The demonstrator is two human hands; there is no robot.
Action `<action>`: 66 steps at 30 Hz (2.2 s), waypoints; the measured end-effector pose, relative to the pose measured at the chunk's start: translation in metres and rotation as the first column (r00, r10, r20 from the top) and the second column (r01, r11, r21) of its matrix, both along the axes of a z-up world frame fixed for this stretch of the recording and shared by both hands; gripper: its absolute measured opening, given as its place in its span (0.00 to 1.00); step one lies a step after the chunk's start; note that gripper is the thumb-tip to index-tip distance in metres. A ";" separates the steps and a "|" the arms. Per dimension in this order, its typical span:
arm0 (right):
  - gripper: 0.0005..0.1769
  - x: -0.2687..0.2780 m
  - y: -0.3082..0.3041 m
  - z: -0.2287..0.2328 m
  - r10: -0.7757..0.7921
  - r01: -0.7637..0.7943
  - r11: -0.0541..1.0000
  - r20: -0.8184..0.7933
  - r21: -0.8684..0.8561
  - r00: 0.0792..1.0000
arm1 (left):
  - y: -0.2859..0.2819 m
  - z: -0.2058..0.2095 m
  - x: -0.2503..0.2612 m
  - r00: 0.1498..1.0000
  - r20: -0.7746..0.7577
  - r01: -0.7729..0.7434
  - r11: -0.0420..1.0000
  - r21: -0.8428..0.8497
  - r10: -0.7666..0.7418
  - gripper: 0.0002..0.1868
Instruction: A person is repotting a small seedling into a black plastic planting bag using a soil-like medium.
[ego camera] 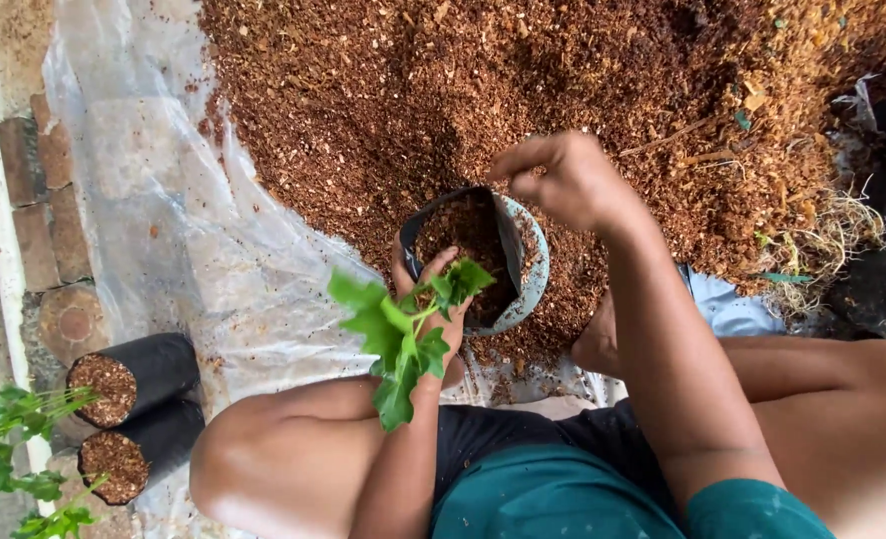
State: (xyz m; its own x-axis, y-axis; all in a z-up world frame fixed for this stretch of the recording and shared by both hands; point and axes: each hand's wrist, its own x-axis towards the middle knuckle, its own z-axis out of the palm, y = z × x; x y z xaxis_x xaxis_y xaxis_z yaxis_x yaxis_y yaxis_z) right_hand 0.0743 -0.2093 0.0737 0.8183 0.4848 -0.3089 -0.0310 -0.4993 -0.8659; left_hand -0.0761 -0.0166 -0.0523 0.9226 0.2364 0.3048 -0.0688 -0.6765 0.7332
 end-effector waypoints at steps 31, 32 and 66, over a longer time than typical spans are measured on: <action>0.15 -0.043 -0.019 -0.127 -0.335 0.889 -0.069 -0.849 0.454 0.407 | -0.008 0.001 0.001 0.992 0.118 0.062 0.989 -0.134 -0.046 0.27; 0.16 -0.045 -0.022 -0.125 -0.290 0.890 -0.066 -0.862 0.452 0.416 | -0.007 -0.003 0.003 0.982 0.177 0.072 0.996 -0.062 -0.060 0.30; 0.10 -0.045 0.055 -0.046 -0.176 0.267 0.318 -0.220 0.910 0.959 | 0.011 -0.046 0.025 0.984 -0.166 -0.023 0.892 -0.451 -0.058 0.44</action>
